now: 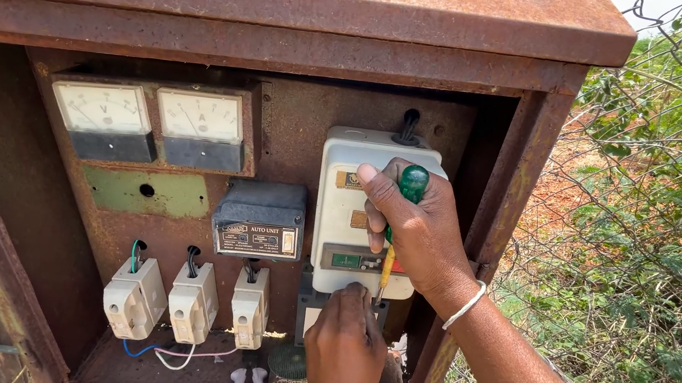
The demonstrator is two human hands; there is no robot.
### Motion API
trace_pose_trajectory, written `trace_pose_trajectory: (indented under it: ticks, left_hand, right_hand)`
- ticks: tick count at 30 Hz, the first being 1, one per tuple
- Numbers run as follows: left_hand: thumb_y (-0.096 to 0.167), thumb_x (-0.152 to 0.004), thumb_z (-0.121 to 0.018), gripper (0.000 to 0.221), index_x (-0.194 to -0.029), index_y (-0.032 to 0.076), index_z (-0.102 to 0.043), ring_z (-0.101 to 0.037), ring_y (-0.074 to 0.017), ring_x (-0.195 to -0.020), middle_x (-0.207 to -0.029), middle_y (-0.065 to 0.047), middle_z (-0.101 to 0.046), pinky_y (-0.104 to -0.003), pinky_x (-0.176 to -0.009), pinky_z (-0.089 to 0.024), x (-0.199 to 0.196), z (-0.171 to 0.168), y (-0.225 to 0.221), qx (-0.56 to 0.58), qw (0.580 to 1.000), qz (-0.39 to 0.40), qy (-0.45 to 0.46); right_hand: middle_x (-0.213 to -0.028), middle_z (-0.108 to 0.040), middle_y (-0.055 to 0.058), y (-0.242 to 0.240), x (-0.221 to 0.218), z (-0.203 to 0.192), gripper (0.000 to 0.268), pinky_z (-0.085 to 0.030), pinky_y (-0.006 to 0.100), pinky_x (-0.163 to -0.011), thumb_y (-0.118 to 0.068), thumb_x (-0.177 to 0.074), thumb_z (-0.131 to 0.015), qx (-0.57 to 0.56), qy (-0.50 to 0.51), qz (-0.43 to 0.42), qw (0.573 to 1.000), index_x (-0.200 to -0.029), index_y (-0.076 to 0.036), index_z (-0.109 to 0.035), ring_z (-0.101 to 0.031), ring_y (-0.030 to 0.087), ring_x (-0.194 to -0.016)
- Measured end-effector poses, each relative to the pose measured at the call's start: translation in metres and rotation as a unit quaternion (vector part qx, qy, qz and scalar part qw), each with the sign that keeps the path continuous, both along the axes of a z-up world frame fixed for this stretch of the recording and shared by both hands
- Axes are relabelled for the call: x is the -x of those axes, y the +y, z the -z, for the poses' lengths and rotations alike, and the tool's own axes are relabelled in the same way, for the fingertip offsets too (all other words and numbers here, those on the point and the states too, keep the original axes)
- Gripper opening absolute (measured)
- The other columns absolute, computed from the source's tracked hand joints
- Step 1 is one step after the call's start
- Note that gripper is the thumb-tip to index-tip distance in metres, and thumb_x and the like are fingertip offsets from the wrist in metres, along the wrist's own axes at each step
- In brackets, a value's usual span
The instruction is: Using a screwdriver and multimeter to repair and test an outdoor electrical control box.
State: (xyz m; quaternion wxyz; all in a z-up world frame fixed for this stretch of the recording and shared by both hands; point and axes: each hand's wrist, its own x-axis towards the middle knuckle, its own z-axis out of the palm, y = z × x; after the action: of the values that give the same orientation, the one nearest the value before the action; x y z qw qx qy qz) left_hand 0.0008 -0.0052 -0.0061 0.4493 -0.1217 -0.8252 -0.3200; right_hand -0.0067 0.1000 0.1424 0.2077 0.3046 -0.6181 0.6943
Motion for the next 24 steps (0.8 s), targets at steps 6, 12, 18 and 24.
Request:
trace_pose_trajectory:
  ticks: [6,12,18,24]
  left_hand:
    - [-0.004,-0.073,-0.068,0.033,-0.106,-0.003,-0.061,-0.074,-0.0375,-0.089,-0.095,-0.021,-0.069,-0.047,-0.07,-0.062,0.006,0.0,-0.019,0.142,0.987,0.029,0.07]
    - [-0.004,-0.084,-0.07,0.024,-0.107,-0.002,-0.062,-0.074,-0.0353,-0.086,-0.099,-0.018,-0.068,-0.046,-0.067,-0.062,0.002,-0.008,-0.015,0.04,0.999,0.026,-0.018]
    - [-0.01,-0.075,-0.067,0.031,-0.105,-0.004,-0.062,-0.074,-0.035,-0.09,-0.098,-0.02,-0.068,-0.045,-0.071,-0.063,0.008,-0.007,-0.018,0.083,0.996,0.036,0.005]
    - [-0.012,-0.077,-0.066,0.026,-0.1,-0.002,-0.063,-0.074,-0.0354,-0.092,-0.095,-0.017,-0.07,-0.047,-0.075,-0.062,0.003,-0.012,-0.013,0.048,0.998,0.027,-0.01]
  right_hand:
    - [-0.056,-0.055,0.001,-0.001,0.002,0.002,0.04,-0.047,0.027,-0.043,-0.031,-0.097,-0.068,0.007,0.002,-0.003,1.0,-0.065,-0.01,-0.055,-0.054,0.01,-0.047]
    - [-0.057,-0.056,0.001,-0.001,0.005,0.004,0.04,-0.047,0.028,-0.043,-0.031,-0.097,-0.069,0.02,-0.002,-0.014,1.0,-0.066,-0.011,-0.053,-0.055,0.01,-0.048]
    - [-0.058,-0.056,0.002,-0.002,-0.006,0.004,0.039,-0.05,0.03,-0.046,-0.037,-0.095,-0.067,-0.004,-0.054,0.021,0.998,-0.068,-0.01,-0.057,-0.056,0.011,-0.049]
    - [-0.064,-0.055,0.007,0.0,-0.016,0.026,0.054,-0.049,0.033,-0.056,-0.052,-0.1,-0.06,-0.164,0.009,0.192,0.968,-0.073,-0.006,-0.058,-0.053,0.015,-0.06]
